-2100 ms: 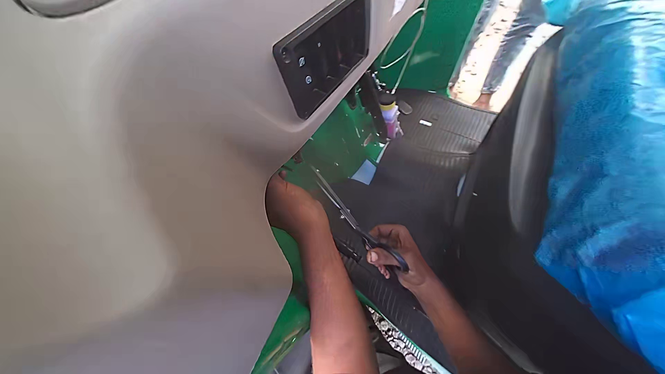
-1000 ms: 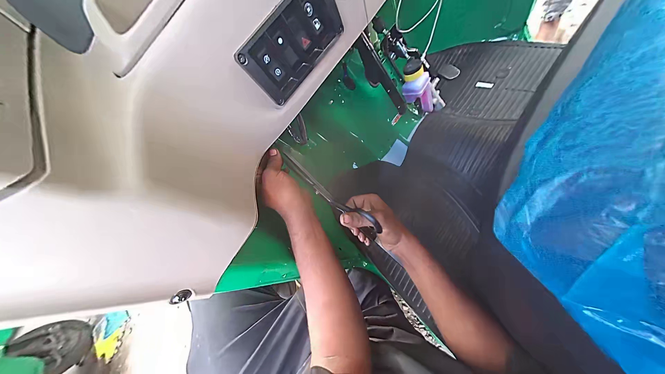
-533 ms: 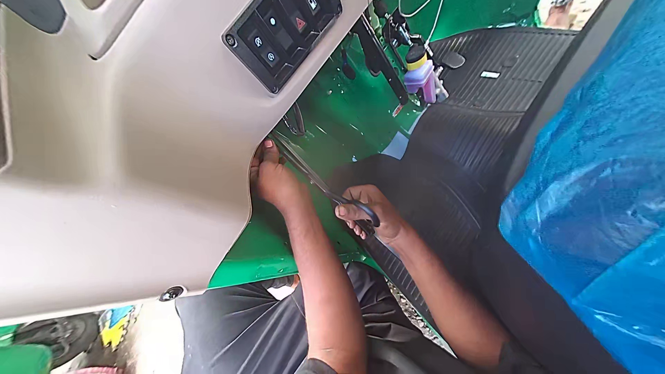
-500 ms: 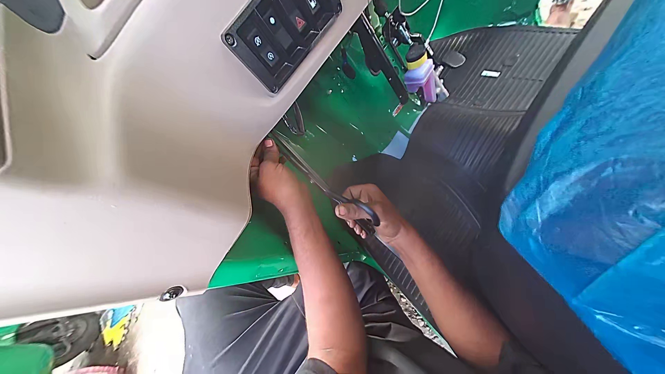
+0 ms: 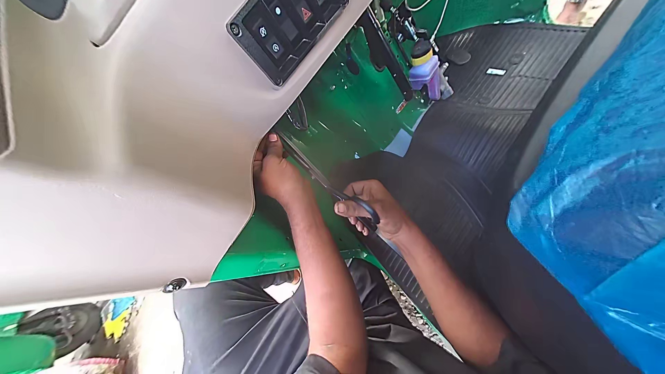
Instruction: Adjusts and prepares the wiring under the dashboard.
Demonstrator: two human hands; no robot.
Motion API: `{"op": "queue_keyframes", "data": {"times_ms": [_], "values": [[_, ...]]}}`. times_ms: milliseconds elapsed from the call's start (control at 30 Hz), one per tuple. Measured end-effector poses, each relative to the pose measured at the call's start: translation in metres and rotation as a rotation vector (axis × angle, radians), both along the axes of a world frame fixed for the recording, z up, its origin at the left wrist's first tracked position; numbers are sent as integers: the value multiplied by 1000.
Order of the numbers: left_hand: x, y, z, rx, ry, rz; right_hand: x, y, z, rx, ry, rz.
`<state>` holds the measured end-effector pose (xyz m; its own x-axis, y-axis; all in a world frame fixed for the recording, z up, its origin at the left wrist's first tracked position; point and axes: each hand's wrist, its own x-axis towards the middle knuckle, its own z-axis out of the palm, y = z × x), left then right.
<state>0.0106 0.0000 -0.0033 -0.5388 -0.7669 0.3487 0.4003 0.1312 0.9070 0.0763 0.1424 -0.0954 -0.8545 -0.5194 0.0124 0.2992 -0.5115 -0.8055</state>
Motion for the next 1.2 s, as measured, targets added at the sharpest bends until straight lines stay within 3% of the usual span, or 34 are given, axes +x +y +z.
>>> {"op": "queue_keyframes", "data": {"times_ms": [433,600,867,1200], "values": [[0,0,-2,-31,-8,8,1,2,5,77,11,-16],[-4,-3,-6,35,-1,-35,1,0,2,17,19,-23],[8,0,-23,292,-14,-442,-2,2,2,-63,7,-63],[12,1,-25,427,110,-564,-1,3,5,-108,15,-21]]}}
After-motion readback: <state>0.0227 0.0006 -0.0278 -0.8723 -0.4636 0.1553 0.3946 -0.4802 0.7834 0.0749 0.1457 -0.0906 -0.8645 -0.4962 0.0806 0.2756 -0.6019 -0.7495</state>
